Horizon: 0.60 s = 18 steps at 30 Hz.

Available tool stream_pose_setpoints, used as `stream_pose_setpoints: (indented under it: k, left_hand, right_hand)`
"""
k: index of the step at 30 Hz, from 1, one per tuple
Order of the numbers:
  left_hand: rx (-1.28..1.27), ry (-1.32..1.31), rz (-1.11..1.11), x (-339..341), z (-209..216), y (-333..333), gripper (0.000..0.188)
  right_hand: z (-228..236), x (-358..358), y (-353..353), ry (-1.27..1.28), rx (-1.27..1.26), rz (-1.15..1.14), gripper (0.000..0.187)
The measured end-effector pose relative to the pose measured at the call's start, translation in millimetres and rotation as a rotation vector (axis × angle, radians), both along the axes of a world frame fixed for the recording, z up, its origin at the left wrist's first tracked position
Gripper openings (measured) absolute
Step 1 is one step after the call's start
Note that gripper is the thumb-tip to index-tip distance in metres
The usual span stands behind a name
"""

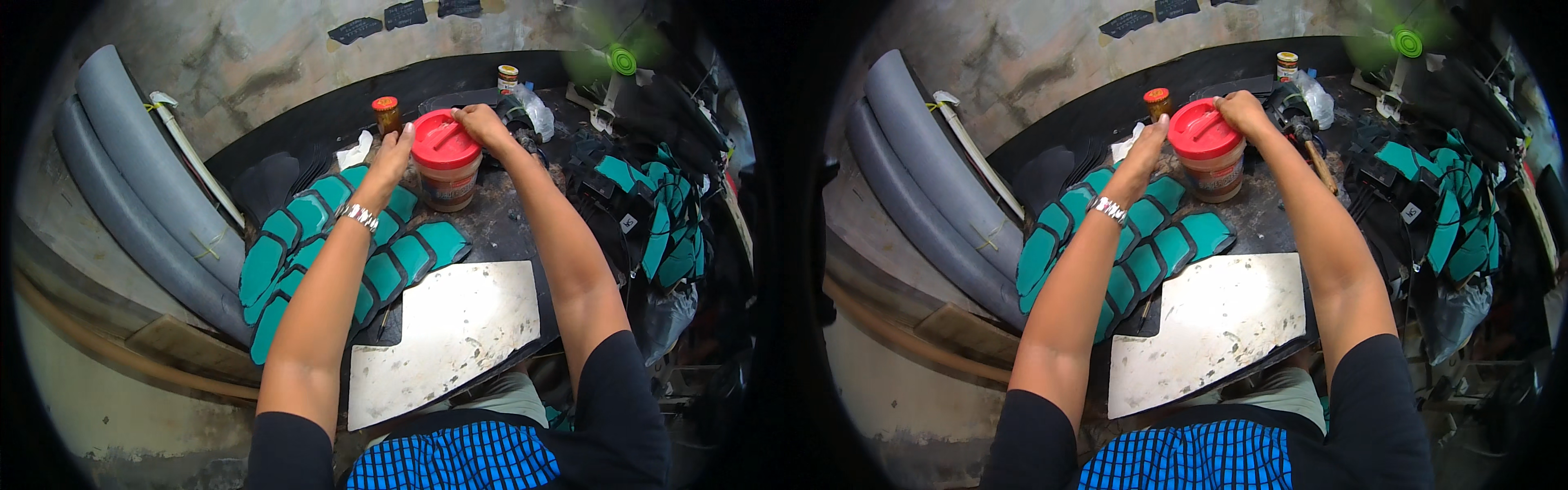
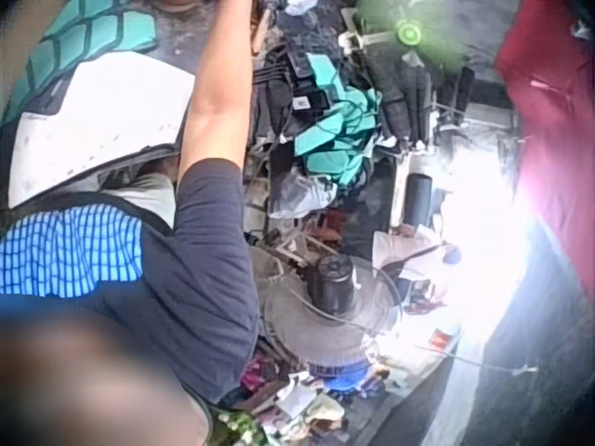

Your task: The person repeatedly picks teal insole-like pieces and black border strips, presses them together by hand, and stacks the assembled units on a white board. They occasionally reach for a container of adhesive and handle black foam pieces before returning to the insole assembly.

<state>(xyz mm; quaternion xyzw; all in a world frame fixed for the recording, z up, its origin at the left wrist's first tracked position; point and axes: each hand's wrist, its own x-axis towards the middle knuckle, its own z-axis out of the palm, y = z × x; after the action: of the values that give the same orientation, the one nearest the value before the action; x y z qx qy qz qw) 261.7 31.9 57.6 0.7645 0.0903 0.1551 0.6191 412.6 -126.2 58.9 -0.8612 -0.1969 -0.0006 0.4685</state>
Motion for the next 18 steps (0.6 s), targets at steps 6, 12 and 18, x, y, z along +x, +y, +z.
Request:
stream_pose_setpoints:
  k: [6, 12, 18]
  left_hand:
    - [0.032, 0.097, 0.032, 68, -36, 6, 0.055]
    - [-0.388, -0.094, 0.058, 68, -53, -5, 0.042]
    - [-0.546, -0.187, 0.035, 37, -44, -22, 0.092]
  right_hand:
    - [-24, 5, 0, 0.033, -0.065, 0.024, 0.044]
    - [-28, -10, -3, -0.058, 0.007, 0.14, 0.045]
    - [-5, -25, -1, -0.208, -0.199, 0.188, 0.042]
